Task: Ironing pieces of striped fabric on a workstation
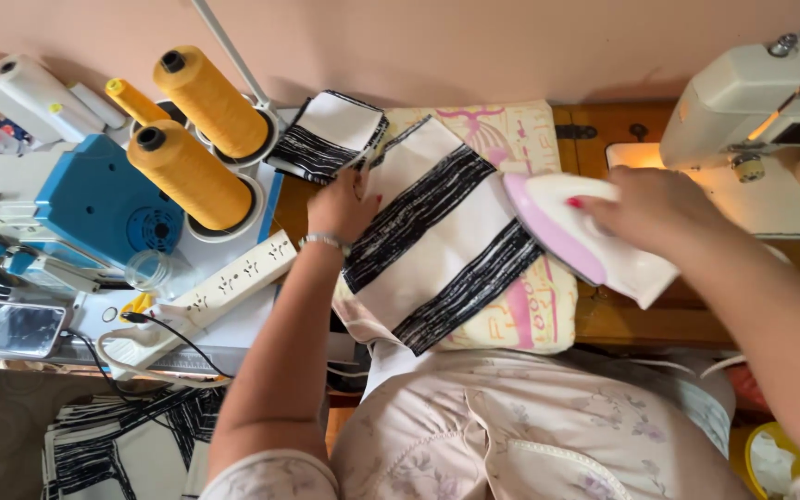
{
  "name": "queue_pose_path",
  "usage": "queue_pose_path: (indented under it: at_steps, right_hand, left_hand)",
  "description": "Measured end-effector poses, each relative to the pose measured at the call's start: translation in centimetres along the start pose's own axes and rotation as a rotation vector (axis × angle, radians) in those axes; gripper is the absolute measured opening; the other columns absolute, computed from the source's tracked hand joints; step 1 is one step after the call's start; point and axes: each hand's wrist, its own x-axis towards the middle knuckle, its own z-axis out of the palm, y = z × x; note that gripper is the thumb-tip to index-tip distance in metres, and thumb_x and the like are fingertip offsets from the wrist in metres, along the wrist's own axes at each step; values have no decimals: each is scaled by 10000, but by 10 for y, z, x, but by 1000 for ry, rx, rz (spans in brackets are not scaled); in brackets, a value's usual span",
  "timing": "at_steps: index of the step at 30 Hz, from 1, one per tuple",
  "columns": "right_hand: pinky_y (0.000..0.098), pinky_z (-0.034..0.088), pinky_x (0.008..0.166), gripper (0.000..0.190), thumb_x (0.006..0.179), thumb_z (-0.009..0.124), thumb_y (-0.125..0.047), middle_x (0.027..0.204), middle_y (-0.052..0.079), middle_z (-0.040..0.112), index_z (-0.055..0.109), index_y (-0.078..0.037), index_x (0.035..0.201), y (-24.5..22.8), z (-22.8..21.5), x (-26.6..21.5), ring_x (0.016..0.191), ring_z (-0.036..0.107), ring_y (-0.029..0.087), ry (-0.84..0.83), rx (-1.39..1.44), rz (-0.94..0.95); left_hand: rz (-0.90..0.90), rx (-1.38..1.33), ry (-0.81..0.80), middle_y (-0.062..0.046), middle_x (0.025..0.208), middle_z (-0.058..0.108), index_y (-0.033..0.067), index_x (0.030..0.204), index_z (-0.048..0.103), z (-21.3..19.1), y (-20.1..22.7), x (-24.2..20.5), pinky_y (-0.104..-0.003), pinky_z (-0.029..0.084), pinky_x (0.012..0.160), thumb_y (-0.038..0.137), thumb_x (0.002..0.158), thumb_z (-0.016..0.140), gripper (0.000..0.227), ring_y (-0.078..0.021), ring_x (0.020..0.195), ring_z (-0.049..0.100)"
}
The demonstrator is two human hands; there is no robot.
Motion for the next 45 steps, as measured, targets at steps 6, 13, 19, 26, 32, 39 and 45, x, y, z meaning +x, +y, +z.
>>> queue_pose_path:
  at_steps: [6, 13, 19, 26, 32, 39, 45]
  right_hand:
    - [549, 525, 1002, 650, 985, 479, -573, 1302, 210, 731, 698, -64, 1325, -68, 5, 69, 1247, 665, 403, 84, -86, -244]
    - [573, 536, 948, 695, 961, 516, -645, 1252, 210, 736, 715, -74, 1303, -145, 2, 155, 1222, 667, 392, 127, -62, -305]
    - [576, 533, 938, 622, 988, 563, -564, 1235, 228, 732, 727, -33, 1267, -186, -9, 188, 1212, 664, 401, 169, -25, -331]
    - [548, 523, 989, 646, 983, 593, -560, 1252, 237, 719, 711, 7, 1268, -182, -30, 144, 1234, 648, 393, 96, 5, -290]
    - [498, 530, 1028, 716, 977, 504, -621, 1178, 220, 773, 751, 2, 1229, -135, -29, 80, 1230, 676, 344, -53, -177, -348]
    - [523, 512, 1067, 693, 951, 501, -593, 1259, 264, 725, 704, -7, 1260, -75, -9, 14, 1275, 641, 409, -89, -106, -361]
    - [491, 546, 1025, 721, 946, 441, -677, 1282, 193, 741, 717, -104, 1286, -87, -5, 45, 1280, 650, 355, -27, -192, -367]
  left_hand:
    - [394, -73, 626, -122, 1000, 666, 168, 1124, 717, 79, -57, 16, -502, 570, 779, 380, 743, 749, 437, -382, 928, 689]
    - [453, -220, 711, -92, 1000, 691, 171, 1107, 753, 84, -65, 18, -417, 550, 837, 462, 965, 668, 335, -332, 936, 688]
    - [436, -166, 626, -107, 1087, 701, 181, 1174, 748, 82, -62, 16, -470, 544, 841, 500, 842, 747, 461, -352, 996, 679]
    - [432, -190, 634, -51, 1072, 707, 232, 1143, 763, 93, -73, 29, -440, 542, 862, 450, 804, 772, 403, -312, 985, 677]
    - [417, -261, 646, -30, 1040, 725, 225, 1037, 788, 101, -80, 35, -417, 544, 861, 366, 809, 761, 270, -299, 959, 683]
    - [421, -365, 646, -8, 1033, 757, 204, 977, 807, 105, -86, 43, -411, 555, 838, 342, 874, 739, 184, -297, 941, 692]
    - [365, -646, 534, -62, 981, 772, 154, 921, 815, 117, -104, 55, -432, 565, 799, 288, 906, 756, 147, -330, 936, 711]
